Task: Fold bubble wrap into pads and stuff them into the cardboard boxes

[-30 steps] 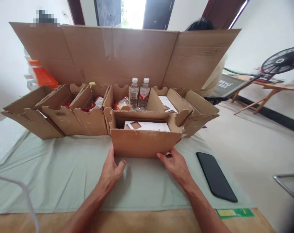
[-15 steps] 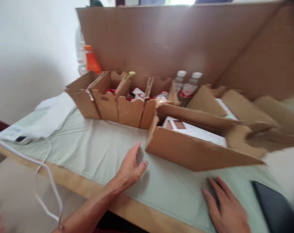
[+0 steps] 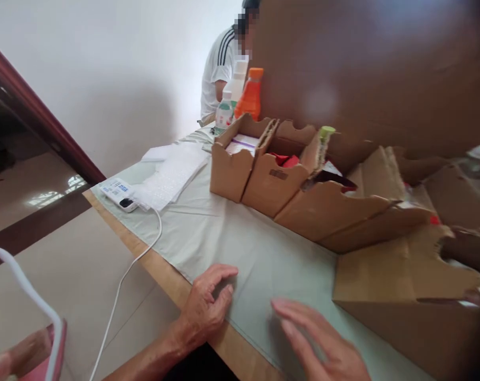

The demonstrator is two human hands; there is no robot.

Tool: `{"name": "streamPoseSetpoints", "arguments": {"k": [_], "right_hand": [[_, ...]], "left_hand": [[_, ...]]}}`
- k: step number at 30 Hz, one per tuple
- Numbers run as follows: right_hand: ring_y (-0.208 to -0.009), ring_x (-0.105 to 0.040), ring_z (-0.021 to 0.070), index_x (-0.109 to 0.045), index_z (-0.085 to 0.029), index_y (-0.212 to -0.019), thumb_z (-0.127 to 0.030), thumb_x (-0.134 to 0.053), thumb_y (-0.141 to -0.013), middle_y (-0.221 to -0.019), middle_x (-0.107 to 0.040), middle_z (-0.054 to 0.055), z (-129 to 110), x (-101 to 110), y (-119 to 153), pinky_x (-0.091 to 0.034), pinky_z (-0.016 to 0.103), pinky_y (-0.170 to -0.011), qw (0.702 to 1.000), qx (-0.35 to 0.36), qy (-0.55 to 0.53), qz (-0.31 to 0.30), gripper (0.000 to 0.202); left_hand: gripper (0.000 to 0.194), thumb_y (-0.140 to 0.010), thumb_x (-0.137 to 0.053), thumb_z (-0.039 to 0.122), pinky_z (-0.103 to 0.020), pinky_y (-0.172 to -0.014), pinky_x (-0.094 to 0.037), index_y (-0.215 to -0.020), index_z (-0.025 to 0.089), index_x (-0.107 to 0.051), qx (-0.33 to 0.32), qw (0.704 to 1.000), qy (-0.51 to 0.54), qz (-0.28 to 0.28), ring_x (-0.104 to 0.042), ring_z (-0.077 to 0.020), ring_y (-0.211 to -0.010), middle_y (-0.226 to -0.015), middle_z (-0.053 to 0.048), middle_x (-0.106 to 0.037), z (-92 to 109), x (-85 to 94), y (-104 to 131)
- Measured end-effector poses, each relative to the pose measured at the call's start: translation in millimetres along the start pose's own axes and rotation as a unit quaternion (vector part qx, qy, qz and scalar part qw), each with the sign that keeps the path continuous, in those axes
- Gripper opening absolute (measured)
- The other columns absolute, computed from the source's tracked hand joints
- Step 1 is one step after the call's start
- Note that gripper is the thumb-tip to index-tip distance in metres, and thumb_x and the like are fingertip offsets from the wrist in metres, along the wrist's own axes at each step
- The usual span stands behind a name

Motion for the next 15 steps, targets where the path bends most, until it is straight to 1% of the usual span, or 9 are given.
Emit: {"name": "streamPoseSetpoints", "arguments": {"k": [1, 2, 4, 6, 8, 10, 11, 13, 15], "right_hand": [[-0.097, -0.078, 0.0231, -0.077, -0.027, -0.109, -0.03, -0.054, -0.102, -0.108, -0.08, 0.006, -9.5, -0.9, -32.4, -0.065, 0.035, -0.087, 1.0, 0.005, -0.009, 0.021, 0.025], [-0.097, -0.077, 0.0226, -0.076, -0.027, -0.109, -0.028, -0.055, -0.101, -0.106, -0.08, 0.005, -18.9, -5.7, -64.9, -0.064, 0.035, -0.088, 0.999, 0.032, -0.019, 0.023, 0.023], [-0.104, -0.074, 0.0232, -0.074, -0.025, -0.112, -0.022, -0.056, -0.099, -0.109, -0.079, 0.006, -36.5, -27.6, -128.3, -0.061, 0.039, -0.094, 0.994, 0.103, -0.025, -0.004, 0.023], [-0.114, -0.068, 0.026, -0.073, -0.021, -0.117, -0.014, -0.058, -0.095, -0.119, -0.076, 0.009, -52.7, -62.8, -184.8, -0.057, 0.044, -0.1, 0.986, 0.161, -0.001, -0.041, 0.028], [-0.124, -0.062, 0.0302, -0.068, -0.017, -0.128, -0.009, -0.065, -0.089, -0.133, -0.07, 0.014, -67.8, -106.3, -230.1, -0.053, 0.049, -0.103, 0.974, 0.196, 0.05, -0.1, 0.04], [-0.133, -0.055, 0.0341, -0.062, -0.015, -0.137, -0.006, -0.072, -0.083, -0.145, -0.061, 0.019, -80.1, -147.6, -262.3, -0.05, 0.052, -0.105, 0.963, 0.212, 0.077, -0.146, 0.056], [-0.135, -0.054, 0.035, -0.063, -0.015, -0.137, -0.005, -0.073, -0.081, -0.148, -0.059, 0.02, -84.6, -164.8, -274.1, -0.049, 0.053, -0.105, 0.961, 0.217, 0.073, -0.158, 0.058], [-0.134, -0.055, 0.0335, -0.07, -0.018, -0.125, -0.006, -0.072, -0.083, -0.144, -0.063, 0.017, -89.3, -189.6, -290.7, -0.046, 0.052, -0.107, 0.962, 0.216, 0.042, -0.162, 0.044], [-0.131, -0.059, 0.0297, -0.076, -0.021, -0.109, -0.009, -0.066, -0.09, -0.135, -0.07, 0.011, -87.4, -199.7, -299.9, -0.045, 0.049, -0.107, 0.97, 0.197, 0.012, -0.141, 0.024]], "left_hand": [[0.026, -0.093, -0.054, 0.016, -0.034, -0.088, -0.059, -0.111, 0.019, -0.072, -0.004, 1.0, 0.011, 0.001, -0.074, -0.0214, -0.1, -0.106, -0.01, -0.078, -1.8, 1.5, -0.3], [0.025, -0.092, -0.054, 0.015, -0.033, -0.086, -0.059, -0.11, 0.019, -0.072, -0.01, 1.0, 0.023, 0.0, -0.074, -0.0207, -0.097, -0.104, -0.01, -0.078, -3.0, 1.7, -0.4], [0.025, -0.091, -0.053, 0.012, -0.031, -0.08, -0.058, -0.105, 0.019, -0.072, -0.031, 0.999, 0.042, 0.011, -0.073, -0.0193, -0.09, -0.098, -0.009, -0.078, -4.6, 0.6, -0.5], [0.025, -0.088, -0.053, 0.01, -0.029, -0.075, -0.056, -0.103, 0.019, -0.071, -0.068, 0.996, 0.052, 0.037, -0.072, -0.0186, -0.084, -0.092, -0.008, -0.077, -7.0, -1.9, -1.0], [0.026, -0.086, -0.053, 0.009, -0.029, -0.072, -0.055, -0.104, 0.018, -0.07, -0.116, 0.989, 0.066, 0.07, -0.071, -0.0184, -0.079, -0.088, -0.008, -0.076, -11.6, -5.3, -2.1], [0.027, -0.086, -0.052, 0.01, -0.029, -0.071, -0.054, -0.106, 0.018, -0.069, -0.152, 0.98, 0.083, 0.095, -0.071, -0.0186, -0.076, -0.085, -0.008, -0.076, -18.4, -10.1, -3.8], [0.027, -0.087, -0.052, 0.011, -0.028, -0.069, -0.054, -0.106, 0.018, -0.069, -0.163, 0.976, 0.091, 0.11, -0.071, -0.0185, -0.074, -0.084, -0.008, -0.076, -22.0, -12.4, -4.7], [0.024, -0.088, -0.052, 0.013, -0.028, -0.066, -0.054, -0.104, 0.019, -0.069, -0.167, 0.971, 0.103, 0.136, -0.07, -0.0181, -0.071, -0.081, -0.009, -0.075, -28.0, -16.7, -5.9], [0.023, -0.09, -0.051, 0.015, -0.028, -0.065, -0.054, -0.103, 0.019, -0.07, -0.158, 0.969, 0.115, 0.149, -0.069, -0.0179, -0.07, -0.079, -0.009, -0.075, -31.4, -19.8, -5.5]]}}
Point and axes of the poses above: each hand's wrist, its own y-axis away from the middle knuckle, its own x-axis out of the back of the hand, z = x × y, the point moved 3 cm from there along -y, towards the middle knuckle
